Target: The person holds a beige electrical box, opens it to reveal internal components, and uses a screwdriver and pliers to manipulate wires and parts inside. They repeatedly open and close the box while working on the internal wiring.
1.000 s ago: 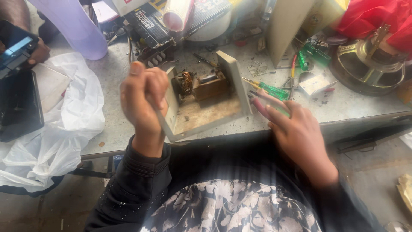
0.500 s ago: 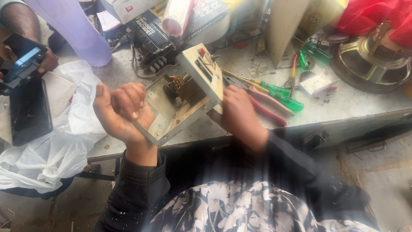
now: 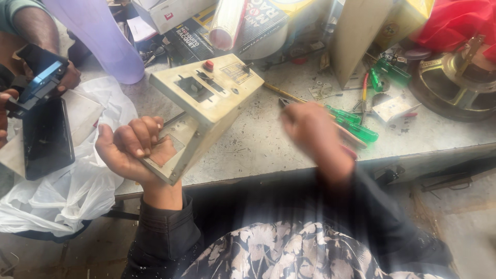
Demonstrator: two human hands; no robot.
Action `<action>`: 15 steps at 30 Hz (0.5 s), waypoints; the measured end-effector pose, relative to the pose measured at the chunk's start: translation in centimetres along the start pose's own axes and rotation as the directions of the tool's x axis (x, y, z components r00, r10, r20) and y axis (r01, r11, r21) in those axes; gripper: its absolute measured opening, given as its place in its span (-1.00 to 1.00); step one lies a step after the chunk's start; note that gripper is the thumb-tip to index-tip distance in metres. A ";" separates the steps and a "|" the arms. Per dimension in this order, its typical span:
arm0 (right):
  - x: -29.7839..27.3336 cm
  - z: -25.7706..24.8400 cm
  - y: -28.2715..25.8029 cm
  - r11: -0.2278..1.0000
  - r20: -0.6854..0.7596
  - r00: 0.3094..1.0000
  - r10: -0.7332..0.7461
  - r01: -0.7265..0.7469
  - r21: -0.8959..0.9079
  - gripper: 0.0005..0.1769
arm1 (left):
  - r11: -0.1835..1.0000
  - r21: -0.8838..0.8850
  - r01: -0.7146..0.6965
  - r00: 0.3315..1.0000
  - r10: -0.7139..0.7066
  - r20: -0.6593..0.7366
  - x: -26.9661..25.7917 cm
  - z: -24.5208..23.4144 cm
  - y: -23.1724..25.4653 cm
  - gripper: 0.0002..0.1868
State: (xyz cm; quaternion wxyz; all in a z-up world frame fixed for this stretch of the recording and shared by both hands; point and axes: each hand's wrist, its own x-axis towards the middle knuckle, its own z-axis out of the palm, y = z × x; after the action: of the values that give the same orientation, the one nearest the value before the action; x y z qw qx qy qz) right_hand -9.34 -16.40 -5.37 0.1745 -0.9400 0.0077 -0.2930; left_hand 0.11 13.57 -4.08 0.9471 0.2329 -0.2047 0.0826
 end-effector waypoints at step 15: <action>-2.2 -6.4 -0.8 0.910 0.048 0.982 0.184 -0.188 0.370 -0.54 | 0.925 0.318 -0.208 0.918 0.072 0.391 -3.5 1.9 -2.2 -0.44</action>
State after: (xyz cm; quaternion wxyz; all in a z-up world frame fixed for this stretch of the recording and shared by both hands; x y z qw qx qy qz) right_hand -14.75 -17.42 -1.37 0.3770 -0.8865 0.0402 -0.2652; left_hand -3.13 10.49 -4.94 0.8250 0.3952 -0.3787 0.1410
